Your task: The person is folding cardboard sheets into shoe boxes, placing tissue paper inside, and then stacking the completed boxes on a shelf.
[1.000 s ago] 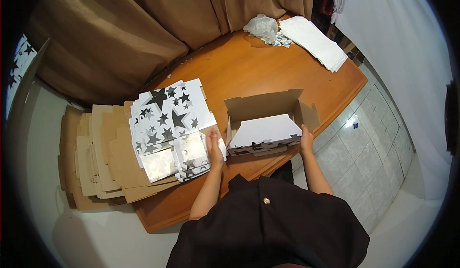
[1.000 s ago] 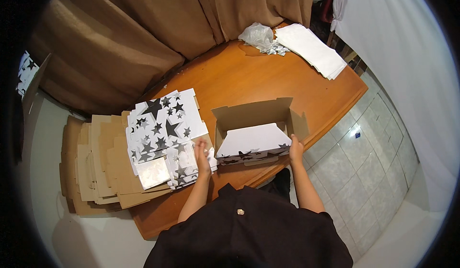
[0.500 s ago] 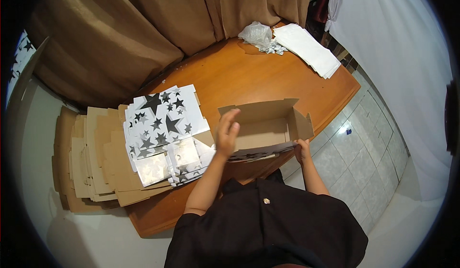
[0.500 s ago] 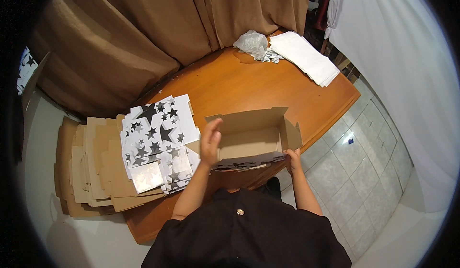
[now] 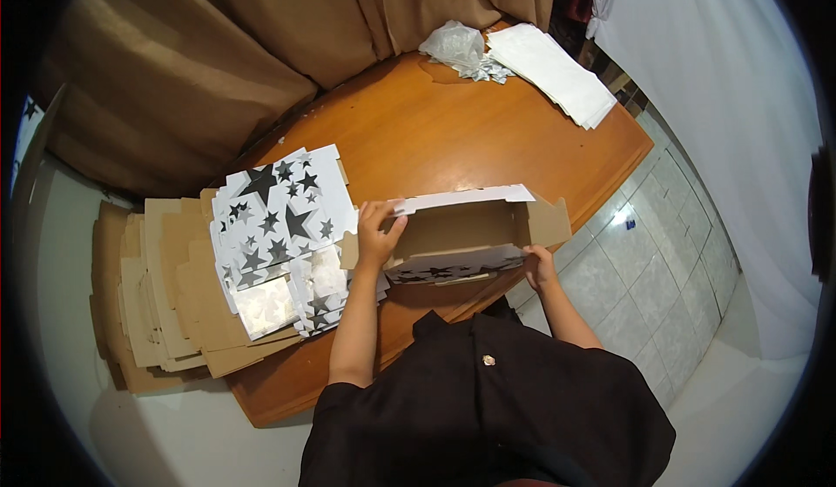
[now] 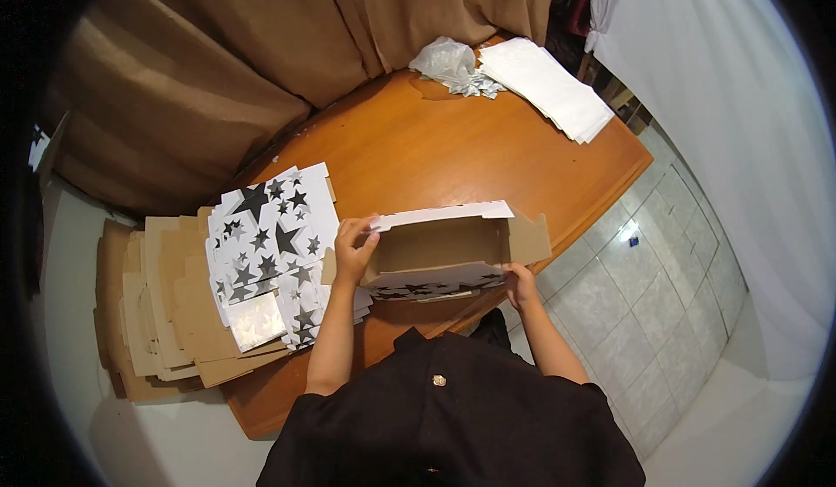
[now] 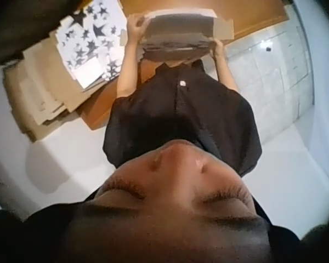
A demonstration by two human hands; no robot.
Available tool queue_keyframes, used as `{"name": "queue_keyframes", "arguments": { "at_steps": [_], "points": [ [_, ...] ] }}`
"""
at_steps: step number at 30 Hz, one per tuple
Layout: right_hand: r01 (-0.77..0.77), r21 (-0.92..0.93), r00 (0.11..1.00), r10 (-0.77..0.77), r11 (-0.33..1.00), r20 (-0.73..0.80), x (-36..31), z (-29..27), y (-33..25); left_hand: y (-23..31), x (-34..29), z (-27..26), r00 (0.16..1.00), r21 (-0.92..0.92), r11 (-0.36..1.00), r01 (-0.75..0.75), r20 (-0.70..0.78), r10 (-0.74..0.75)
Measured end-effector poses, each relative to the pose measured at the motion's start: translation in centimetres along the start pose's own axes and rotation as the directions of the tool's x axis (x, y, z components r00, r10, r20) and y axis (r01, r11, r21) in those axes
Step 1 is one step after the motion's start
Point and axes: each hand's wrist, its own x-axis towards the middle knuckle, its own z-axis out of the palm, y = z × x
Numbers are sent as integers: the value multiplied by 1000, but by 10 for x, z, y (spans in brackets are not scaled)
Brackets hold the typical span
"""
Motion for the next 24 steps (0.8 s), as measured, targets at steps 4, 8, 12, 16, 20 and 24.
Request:
{"name": "queue_keyframes", "arguments": {
  "at_steps": [4, 8, 12, 16, 20, 24],
  "points": [
    [10, 92, 990, 4, 996, -143, -15, 35, -15, 0, -10, -12, 944, 306, 942, -141, 327, 35],
    [-43, -16, 984, 40, 999, -176, -14, 24, -24, 27, -13, -17, 859, 405, 898, -174, 509, -63],
    [117, -136, 992, -110, 984, 58, -25, 55, -62, 39, -15, -20, 741, 571, 811, -129, 598, -304],
    [258, -533, 890, 17, 806, 456, -12, 53, -91, 43, -15, -16, 717, 606, 788, -107, 597, -361],
    [175, -959, 937, 260, 225, 232, -3, 83, -109, 41, -19, -15, 739, 596, 797, -102, 582, -341],
    [251, -915, 936, 322, -317, 145, -5, 113, -118, 42, -20, -14, 742, 604, 791, -96, 573, -347]
  ]
}}
